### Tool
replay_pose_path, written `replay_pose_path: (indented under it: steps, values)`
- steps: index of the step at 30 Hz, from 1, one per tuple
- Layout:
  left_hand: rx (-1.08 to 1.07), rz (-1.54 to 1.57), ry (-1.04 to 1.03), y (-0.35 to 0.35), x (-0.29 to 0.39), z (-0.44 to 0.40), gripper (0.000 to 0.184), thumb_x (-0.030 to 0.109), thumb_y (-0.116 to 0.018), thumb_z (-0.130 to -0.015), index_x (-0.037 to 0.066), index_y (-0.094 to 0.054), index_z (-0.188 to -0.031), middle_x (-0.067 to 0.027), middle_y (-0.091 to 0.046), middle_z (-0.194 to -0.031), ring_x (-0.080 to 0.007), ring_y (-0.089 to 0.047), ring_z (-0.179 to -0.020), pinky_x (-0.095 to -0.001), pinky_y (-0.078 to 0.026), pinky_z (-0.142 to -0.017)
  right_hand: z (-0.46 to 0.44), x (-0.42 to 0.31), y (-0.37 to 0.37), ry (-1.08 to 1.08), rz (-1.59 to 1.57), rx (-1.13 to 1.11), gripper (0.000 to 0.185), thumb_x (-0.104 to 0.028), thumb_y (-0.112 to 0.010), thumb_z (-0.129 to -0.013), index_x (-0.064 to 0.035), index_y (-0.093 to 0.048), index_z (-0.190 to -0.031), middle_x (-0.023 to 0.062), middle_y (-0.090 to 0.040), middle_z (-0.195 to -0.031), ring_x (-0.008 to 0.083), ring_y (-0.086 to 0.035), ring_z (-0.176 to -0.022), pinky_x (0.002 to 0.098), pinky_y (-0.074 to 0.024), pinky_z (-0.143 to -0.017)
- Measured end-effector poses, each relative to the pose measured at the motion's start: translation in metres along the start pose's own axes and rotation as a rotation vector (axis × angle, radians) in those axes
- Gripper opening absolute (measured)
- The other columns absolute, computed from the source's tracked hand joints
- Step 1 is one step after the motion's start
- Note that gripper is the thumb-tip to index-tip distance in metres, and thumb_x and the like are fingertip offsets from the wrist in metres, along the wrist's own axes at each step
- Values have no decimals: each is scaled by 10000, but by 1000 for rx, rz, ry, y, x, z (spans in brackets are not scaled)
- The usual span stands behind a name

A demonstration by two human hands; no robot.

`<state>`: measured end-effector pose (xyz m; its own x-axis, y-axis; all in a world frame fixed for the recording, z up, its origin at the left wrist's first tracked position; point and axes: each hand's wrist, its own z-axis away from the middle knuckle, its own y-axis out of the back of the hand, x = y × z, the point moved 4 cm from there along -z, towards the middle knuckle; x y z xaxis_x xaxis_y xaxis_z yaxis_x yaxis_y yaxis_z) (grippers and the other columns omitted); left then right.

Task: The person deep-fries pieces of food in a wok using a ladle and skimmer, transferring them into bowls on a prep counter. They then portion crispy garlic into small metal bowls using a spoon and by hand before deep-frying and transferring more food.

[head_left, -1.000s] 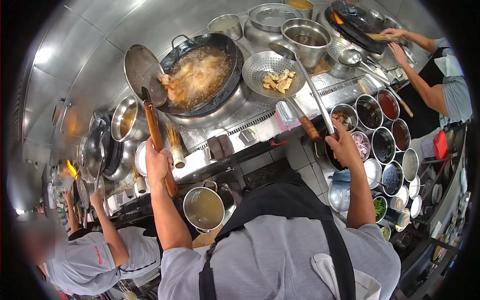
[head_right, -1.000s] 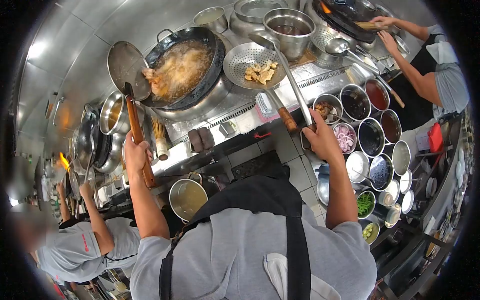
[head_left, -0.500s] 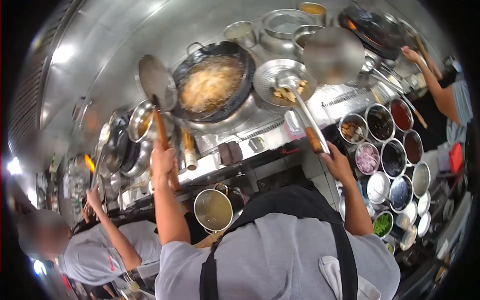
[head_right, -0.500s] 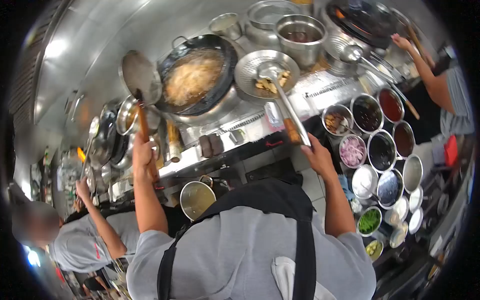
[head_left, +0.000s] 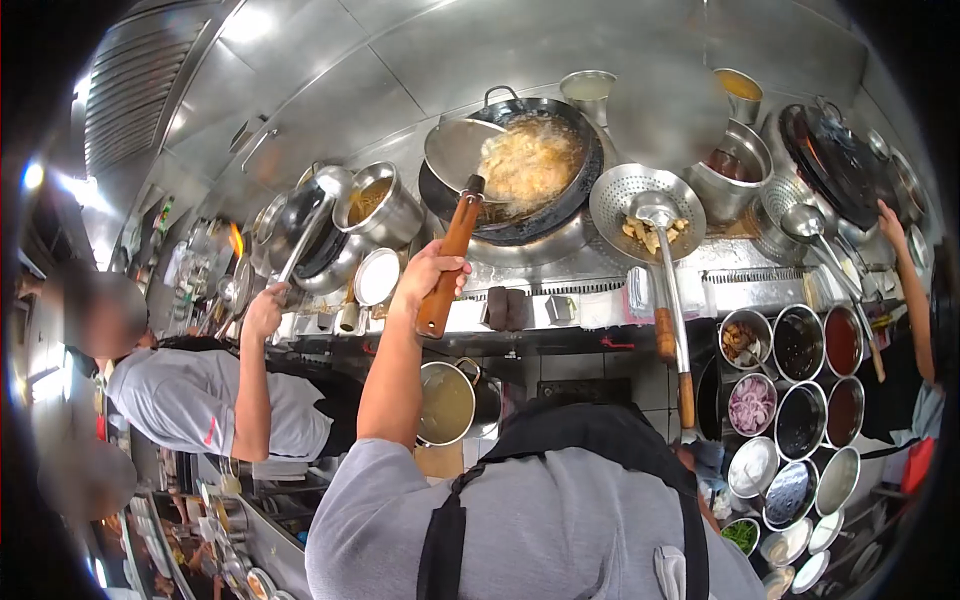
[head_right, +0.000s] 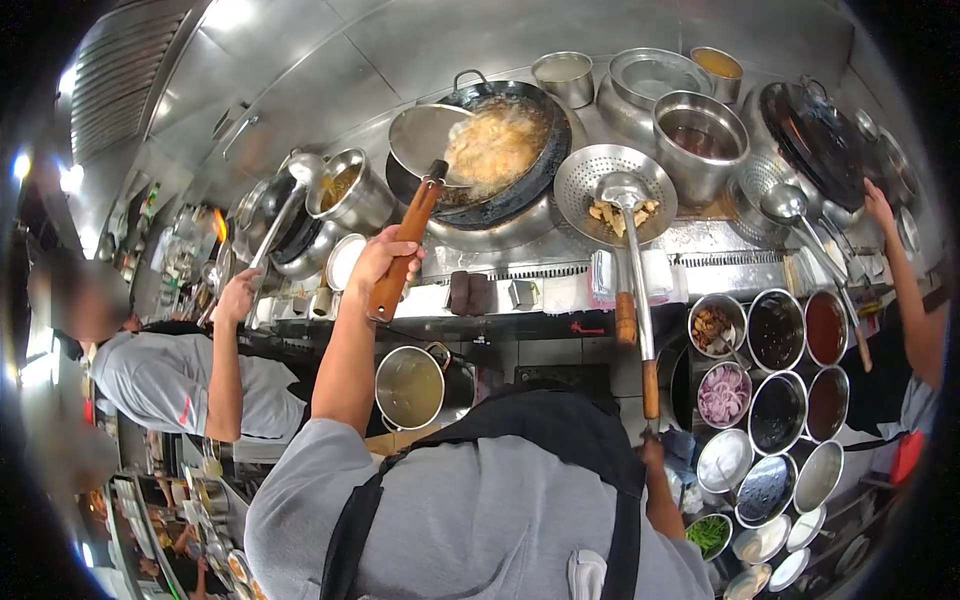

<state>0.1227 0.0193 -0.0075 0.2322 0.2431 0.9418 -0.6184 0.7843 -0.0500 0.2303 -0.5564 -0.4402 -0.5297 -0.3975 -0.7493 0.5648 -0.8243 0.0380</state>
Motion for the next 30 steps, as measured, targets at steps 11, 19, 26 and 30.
replay_pose_path:
  steps: [11,19,26,30]
  values:
    - [220,-400,-130,-47,25,38,558,-27,-586,-809,9,-427,-1343,-78,-589,-772,-151,-569,-511,-322,-491,-424,-9,114,0,681,1192,-184,436,-456,-543,-949,-38,-618,-851,168,-604,-665,237,-640,-645,431,-485,-574]
    - [214,-364,-216,-12,33,32,595,-47,-585,-809,22,-415,-1375,-64,-570,-776,-139,-559,-517,-293,-466,-424,19,-36,-55,529,428,-119,298,-343,-632,-912,-49,-627,-865,84,-553,-621,193,-549,-529,377,-413,-460]
    - [237,-340,-211,65,45,26,574,-35,-572,-810,21,-417,-1360,-99,-591,-771,-142,-558,-519,-306,-454,-419,49,-50,-99,190,171,-75,294,-309,-635,-911,-28,-649,-997,58,-577,-657,156,-497,-496,337,-362,-426]
    - [410,-840,-321,123,41,1,550,10,-514,-806,29,-426,-1349,-296,-657,-983,-433,-657,-924,-467,-506,-823,83,-28,-101,181,228,-26,320,-311,-618,-914,-11,-650,-1021,63,-587,-652,173,-509,-478,343,-367,-422]
